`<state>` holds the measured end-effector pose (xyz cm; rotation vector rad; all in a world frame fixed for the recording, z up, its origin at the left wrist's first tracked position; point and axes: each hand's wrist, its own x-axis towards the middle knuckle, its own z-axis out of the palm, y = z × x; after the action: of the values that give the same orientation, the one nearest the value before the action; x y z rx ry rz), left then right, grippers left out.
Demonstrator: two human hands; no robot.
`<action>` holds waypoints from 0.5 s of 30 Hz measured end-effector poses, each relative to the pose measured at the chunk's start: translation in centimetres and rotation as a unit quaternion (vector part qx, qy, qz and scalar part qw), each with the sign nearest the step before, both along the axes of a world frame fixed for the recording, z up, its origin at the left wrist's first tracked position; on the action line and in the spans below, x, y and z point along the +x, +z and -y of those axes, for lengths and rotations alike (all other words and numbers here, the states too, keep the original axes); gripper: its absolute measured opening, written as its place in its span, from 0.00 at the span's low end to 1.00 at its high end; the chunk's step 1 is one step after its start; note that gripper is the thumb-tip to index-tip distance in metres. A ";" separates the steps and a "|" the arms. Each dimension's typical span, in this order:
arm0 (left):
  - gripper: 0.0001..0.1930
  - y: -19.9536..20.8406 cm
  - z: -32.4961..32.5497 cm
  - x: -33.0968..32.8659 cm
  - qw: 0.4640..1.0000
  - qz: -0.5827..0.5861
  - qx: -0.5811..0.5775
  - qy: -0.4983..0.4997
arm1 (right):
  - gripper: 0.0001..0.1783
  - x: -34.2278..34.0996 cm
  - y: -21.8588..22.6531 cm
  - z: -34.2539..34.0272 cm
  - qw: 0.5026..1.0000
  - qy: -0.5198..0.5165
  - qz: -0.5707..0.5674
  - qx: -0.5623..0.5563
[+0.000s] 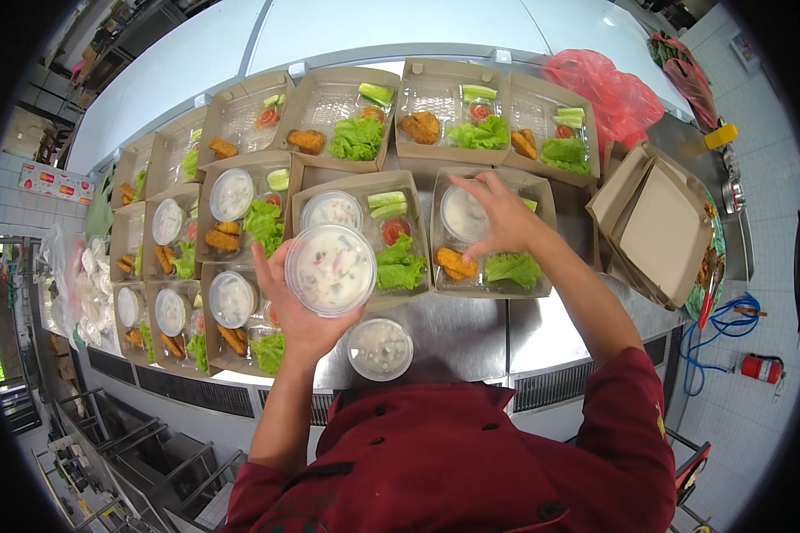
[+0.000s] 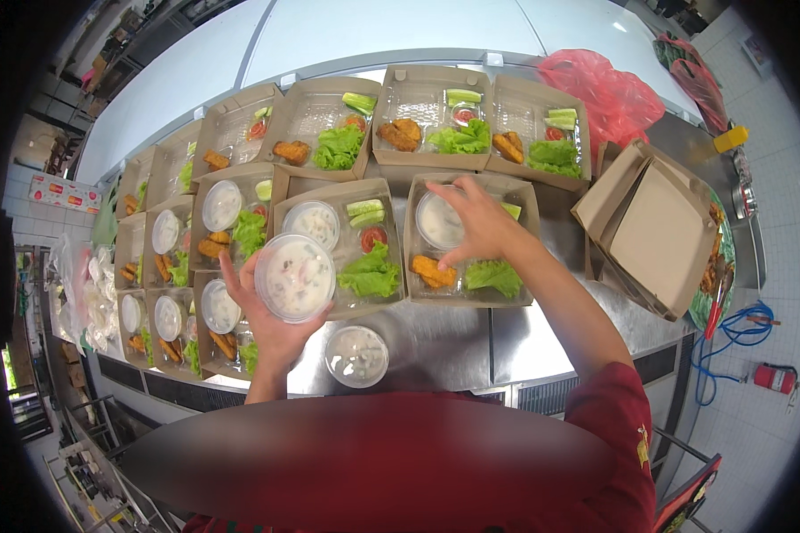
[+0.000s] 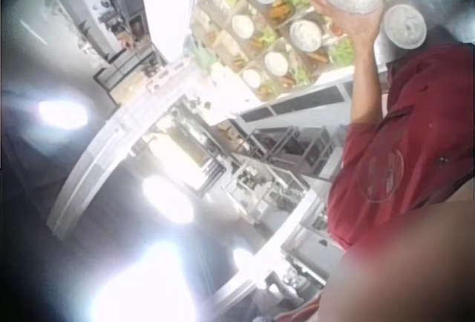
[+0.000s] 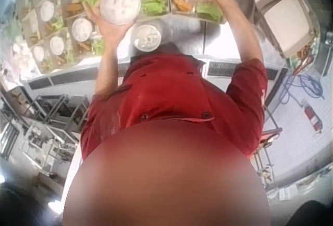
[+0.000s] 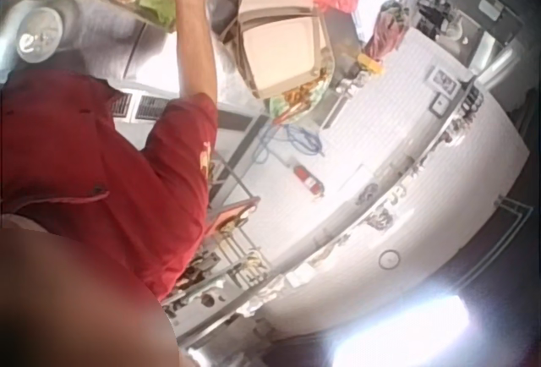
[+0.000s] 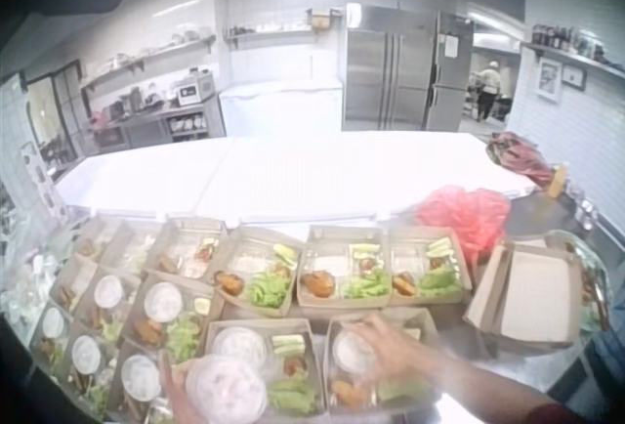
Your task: The person places small containers of white sauce into multiple open cardboard meal boxes arranged on a stainless steel counter. They then use tongs to transfer fried chicken pieces from a plate into the boxes, completing the assembly of several meal kits.
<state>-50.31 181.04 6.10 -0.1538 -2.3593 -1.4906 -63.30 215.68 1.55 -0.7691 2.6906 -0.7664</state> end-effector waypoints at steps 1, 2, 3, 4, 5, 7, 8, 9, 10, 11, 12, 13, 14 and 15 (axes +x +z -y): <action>0.78 0.1 0.1 -0.3 0.999 0.002 -0.032 0.000 | 0.71 0.2 0.1 -0.1 1.000 0.003 -0.016 0.011; 0.78 0.2 0.1 -0.6 0.998 0.003 -0.064 -0.002 | 0.71 0.4 0.2 -0.3 0.999 0.005 -0.032 0.023; 0.78 0.2 0.1 -1.0 0.995 0.004 -0.096 -0.004 | 0.69 0.7 0.6 -0.4 0.998 -0.010 -0.044 0.033; 0.79 0.1 0.0 -1.1 0.999 0.004 -0.052 -0.011 | 0.68 0.9 1.4 -0.2 0.997 -0.019 -0.056 0.041; 0.79 -0.4 -0.2 -1.5 1.000 0.005 -0.008 -0.018 | 0.66 1.0 2.2 0.0 0.996 -0.030 -0.067 0.049; 0.79 -1.2 -0.8 -2.4 0.998 0.006 0.053 -0.038 | 0.59 1.2 5.2 1.2 0.998 -0.037 -0.005 -0.059; 0.79 -1.4 -1.1 -2.9 0.996 0.005 0.070 -0.052 | 0.56 1.2 7.0 2.2 0.992 -0.040 0.025 -0.113; 0.79 -1.5 -1.5 -3.5 0.994 0.004 0.087 -0.067 | 0.51 1.6 8.5 3.4 0.982 -0.047 0.086 -0.161; 0.79 -1.5 -2.3 -4.2 0.994 -0.005 0.076 -0.074 | 0.46 2.0 9.9 4.8 0.966 -0.056 0.146 -0.206; 0.79 -1.3 -3.4 -5.0 0.994 -0.017 0.064 -0.081 | 0.41 2.1 10.6 5.7 0.944 -0.065 0.203 -0.251; 0.79 -1.2 -4.5 -5.9 0.994 -0.029 0.052 -0.088 | 0.38 1.6 10.5 6.2 0.927 -0.074 0.260 -0.259; 0.79 -0.8 -5.5 -6.9 0.993 -0.034 0.040 -0.101 | 0.35 0.5 10.3 6.5 0.908 -0.082 0.314 -0.266; 0.79 -0.5 -6.3 -7.9 0.993 -0.040 0.028 -0.111 | 0.32 -0.6 10.3 6.8 0.885 -0.087 0.369 -0.272; 0.79 -0.1 -7.0 -8.9 0.992 -0.045 0.016 -0.120 | 0.32 -1.6 10.9 6.7 0.911 -0.080 0.320 -0.246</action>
<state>-59.22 188.05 6.01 -0.5012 -2.3091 -1.5900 -64.89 209.03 12.44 -0.2947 1.9920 -1.4719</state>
